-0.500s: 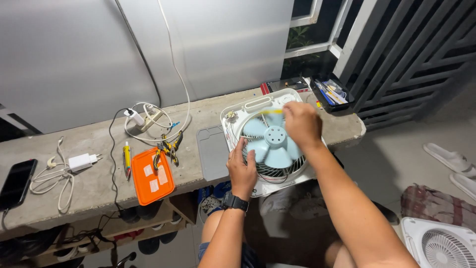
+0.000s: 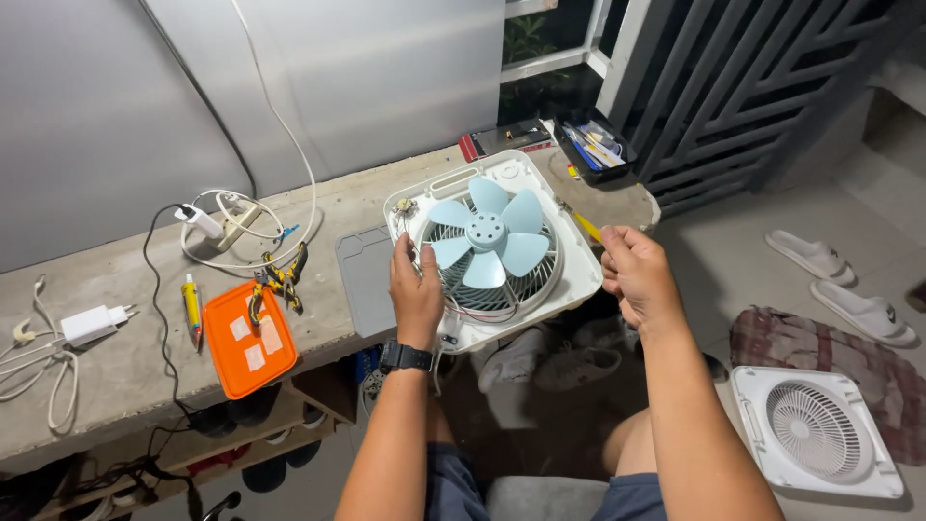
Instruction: Disassembling a portable fan and cleaning the internal blades and housing using a small brush.
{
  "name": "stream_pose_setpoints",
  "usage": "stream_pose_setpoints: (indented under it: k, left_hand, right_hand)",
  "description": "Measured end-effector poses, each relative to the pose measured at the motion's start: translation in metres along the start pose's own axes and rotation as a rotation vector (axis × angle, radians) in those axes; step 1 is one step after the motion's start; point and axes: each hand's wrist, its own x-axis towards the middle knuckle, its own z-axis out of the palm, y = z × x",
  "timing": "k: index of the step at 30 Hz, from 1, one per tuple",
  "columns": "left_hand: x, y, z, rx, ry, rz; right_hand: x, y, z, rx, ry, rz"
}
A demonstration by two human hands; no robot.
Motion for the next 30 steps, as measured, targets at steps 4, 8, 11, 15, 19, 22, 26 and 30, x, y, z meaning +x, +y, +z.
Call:
stream_pose_setpoints:
  k: [4,8,11,15,19,22,26,30]
  left_hand:
    - [-0.014,0.014,-0.01,0.031,-0.038,-0.013]
    - [-0.027,0.019,-0.015,0.118,-0.1,0.063]
    - [-0.027,0.01,-0.012,0.2,-0.139,0.095]
    - [-0.031,0.009,-0.009,0.272,-0.135,0.119]
    - [-0.035,0.014,0.0,0.305,-0.069,0.213]
    - [-0.037,0.032,0.011,0.309,-0.011,0.298]
    - [-0.044,0.047,0.024,0.301,0.003,0.374]
    - [-0.052,0.064,0.032,0.21,-0.057,0.399]
  right_hand:
    - [-0.01,0.011,-0.01,-0.02,0.0,0.002]
    - [-0.012,0.006,-0.022,0.03,0.015,-0.081]
    - [-0.011,-0.037,-0.043,0.103,0.035,-0.167]
    - [-0.019,-0.11,-0.099,0.143,0.177,-0.385]
    - [-0.015,-0.107,-0.139,0.057,0.355,-0.395]
    - [-0.004,-0.077,-0.154,-0.014,0.401,-0.309]
    - [-0.011,-0.052,-0.15,-0.005,0.408,-0.198]
    - [-0.019,-0.039,-0.154,-0.018,0.472,-0.187]
